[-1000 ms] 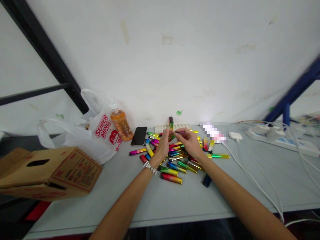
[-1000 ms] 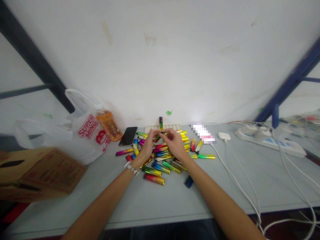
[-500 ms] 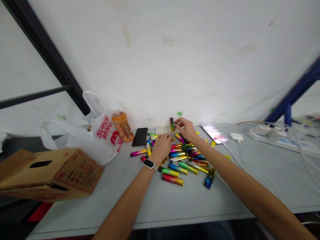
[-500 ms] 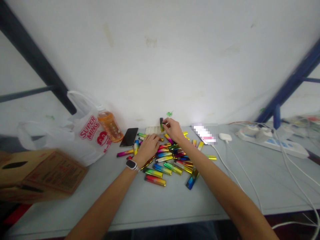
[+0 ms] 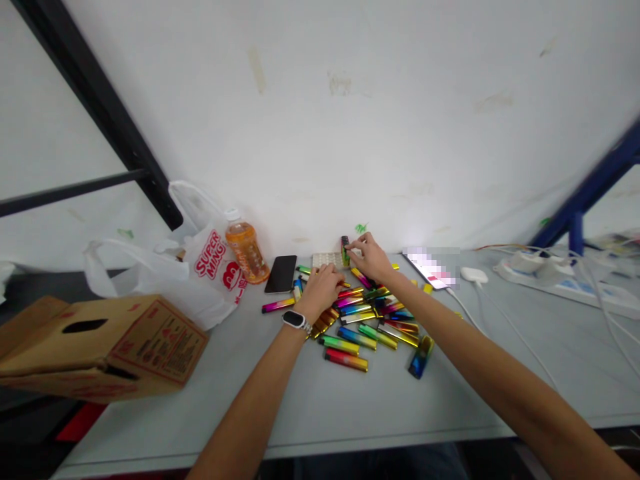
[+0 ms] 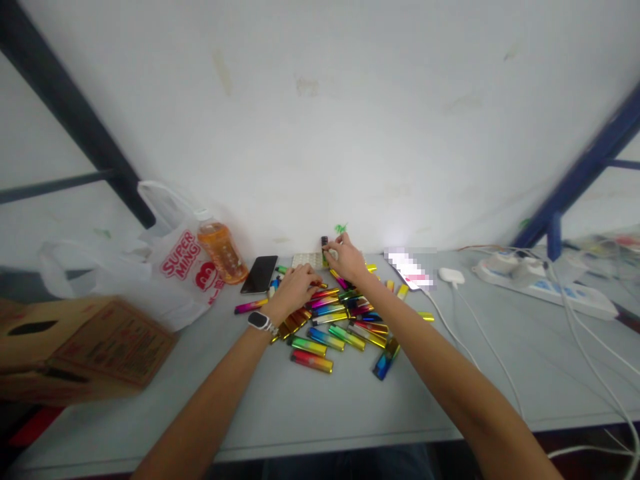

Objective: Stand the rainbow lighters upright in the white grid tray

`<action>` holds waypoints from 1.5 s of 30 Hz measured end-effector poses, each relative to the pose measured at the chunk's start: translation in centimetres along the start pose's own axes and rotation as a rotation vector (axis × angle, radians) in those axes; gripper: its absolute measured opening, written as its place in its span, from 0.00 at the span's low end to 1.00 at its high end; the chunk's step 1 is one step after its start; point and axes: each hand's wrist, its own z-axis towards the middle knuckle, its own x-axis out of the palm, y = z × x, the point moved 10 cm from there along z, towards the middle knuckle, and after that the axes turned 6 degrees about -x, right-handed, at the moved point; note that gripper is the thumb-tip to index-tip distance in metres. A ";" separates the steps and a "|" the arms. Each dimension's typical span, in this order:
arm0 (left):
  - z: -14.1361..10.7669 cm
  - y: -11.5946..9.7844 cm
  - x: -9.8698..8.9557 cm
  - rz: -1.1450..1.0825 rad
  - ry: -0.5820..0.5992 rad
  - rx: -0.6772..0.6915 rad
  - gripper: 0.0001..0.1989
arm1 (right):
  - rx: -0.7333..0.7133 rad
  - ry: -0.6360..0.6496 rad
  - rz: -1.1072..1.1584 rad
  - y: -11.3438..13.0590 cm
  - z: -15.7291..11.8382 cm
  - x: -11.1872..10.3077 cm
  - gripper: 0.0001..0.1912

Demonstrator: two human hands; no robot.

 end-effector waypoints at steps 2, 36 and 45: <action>0.1 0.1 0.0 -0.014 -0.003 0.007 0.09 | 0.007 -0.004 0.006 0.0 -0.5 -0.2 0.15; -1.7 2.1 -2.5 -1.447 -0.467 -0.241 0.19 | 0.066 0.000 0.470 6.2 -6.1 -2.4 0.21; -1.5 1.2 -0.7 -1.747 -0.195 -0.275 0.18 | 0.187 -0.126 0.471 3.1 -6.6 -3.1 0.28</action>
